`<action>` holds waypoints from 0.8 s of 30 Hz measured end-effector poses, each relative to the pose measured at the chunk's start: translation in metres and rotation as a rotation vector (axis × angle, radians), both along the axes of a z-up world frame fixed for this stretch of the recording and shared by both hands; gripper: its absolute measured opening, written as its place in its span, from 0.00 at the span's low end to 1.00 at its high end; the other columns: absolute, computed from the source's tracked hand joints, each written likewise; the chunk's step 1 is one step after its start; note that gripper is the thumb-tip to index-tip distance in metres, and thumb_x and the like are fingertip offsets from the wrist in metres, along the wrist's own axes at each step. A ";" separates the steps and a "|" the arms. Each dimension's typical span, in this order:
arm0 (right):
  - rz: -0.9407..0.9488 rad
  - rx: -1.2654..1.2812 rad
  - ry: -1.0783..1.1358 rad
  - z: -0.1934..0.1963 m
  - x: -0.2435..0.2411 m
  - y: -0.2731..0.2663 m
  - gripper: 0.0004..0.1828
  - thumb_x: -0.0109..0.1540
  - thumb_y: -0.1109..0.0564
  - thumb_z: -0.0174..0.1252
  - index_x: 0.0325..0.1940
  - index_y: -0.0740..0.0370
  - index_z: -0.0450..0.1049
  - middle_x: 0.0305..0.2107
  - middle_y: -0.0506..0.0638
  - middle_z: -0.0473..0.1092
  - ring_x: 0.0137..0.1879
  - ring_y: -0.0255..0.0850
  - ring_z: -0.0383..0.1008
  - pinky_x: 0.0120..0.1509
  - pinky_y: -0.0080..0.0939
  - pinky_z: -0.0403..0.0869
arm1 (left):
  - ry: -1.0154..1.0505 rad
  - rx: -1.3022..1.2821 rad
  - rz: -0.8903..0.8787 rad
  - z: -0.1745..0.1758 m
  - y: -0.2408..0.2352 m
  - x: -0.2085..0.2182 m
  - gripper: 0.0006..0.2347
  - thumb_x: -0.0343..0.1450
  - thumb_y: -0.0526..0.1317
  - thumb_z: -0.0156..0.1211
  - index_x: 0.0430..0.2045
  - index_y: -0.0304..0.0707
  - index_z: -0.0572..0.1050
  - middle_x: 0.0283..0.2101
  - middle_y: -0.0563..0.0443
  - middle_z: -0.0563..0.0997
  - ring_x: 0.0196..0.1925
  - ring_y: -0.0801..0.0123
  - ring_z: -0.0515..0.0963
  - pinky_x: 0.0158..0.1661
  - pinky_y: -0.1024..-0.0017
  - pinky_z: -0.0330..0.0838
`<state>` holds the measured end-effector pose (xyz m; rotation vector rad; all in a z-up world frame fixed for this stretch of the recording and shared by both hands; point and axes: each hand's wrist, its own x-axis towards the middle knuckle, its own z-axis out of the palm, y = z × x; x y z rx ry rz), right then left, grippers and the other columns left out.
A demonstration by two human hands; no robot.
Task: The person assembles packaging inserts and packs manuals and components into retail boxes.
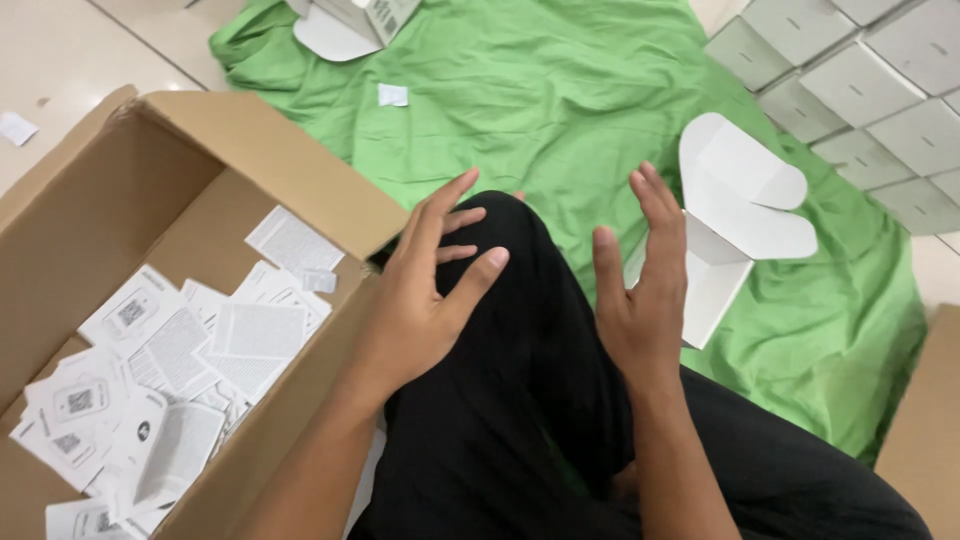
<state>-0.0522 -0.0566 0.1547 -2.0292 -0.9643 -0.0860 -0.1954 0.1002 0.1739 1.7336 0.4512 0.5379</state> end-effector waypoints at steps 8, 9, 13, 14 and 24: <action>0.513 0.017 0.068 0.011 -0.061 0.098 0.27 0.71 0.58 0.56 0.73 0.64 0.61 0.70 0.59 0.63 0.77 0.55 0.64 0.79 0.50 0.63 | 0.120 0.041 0.305 -0.015 0.045 -0.093 0.24 0.77 0.39 0.57 0.69 0.35 0.60 0.66 0.40 0.71 0.66 0.57 0.77 0.58 0.65 0.77; 0.581 0.000 0.071 0.011 -0.068 0.108 0.27 0.70 0.58 0.57 0.72 0.65 0.62 0.68 0.59 0.65 0.75 0.54 0.65 0.77 0.50 0.64 | 0.125 0.035 0.336 -0.017 0.050 -0.103 0.24 0.78 0.39 0.56 0.69 0.35 0.60 0.67 0.40 0.70 0.66 0.57 0.77 0.57 0.65 0.78; 0.726 -0.042 0.048 -0.002 -0.087 0.142 0.23 0.71 0.60 0.54 0.70 0.66 0.63 0.66 0.56 0.68 0.73 0.52 0.67 0.78 0.51 0.63 | 0.178 -0.001 0.457 -0.020 0.073 -0.143 0.22 0.78 0.40 0.54 0.68 0.35 0.60 0.72 0.41 0.67 0.64 0.60 0.79 0.54 0.66 0.79; 0.749 -0.060 0.033 -0.007 -0.092 0.149 0.21 0.72 0.61 0.51 0.70 0.66 0.64 0.65 0.55 0.68 0.72 0.51 0.68 0.79 0.52 0.62 | 0.209 -0.074 0.480 -0.018 0.079 -0.151 0.23 0.77 0.41 0.53 0.68 0.37 0.60 0.71 0.43 0.67 0.60 0.61 0.81 0.53 0.68 0.80; 0.809 -0.082 -0.049 -0.046 -0.113 0.165 0.18 0.72 0.63 0.49 0.68 0.65 0.65 0.63 0.55 0.70 0.70 0.51 0.68 0.81 0.54 0.59 | 1.014 0.451 0.245 -0.083 0.135 -0.216 0.26 0.67 0.47 0.70 0.59 0.44 0.69 0.62 0.50 0.72 0.63 0.56 0.71 0.58 0.57 0.68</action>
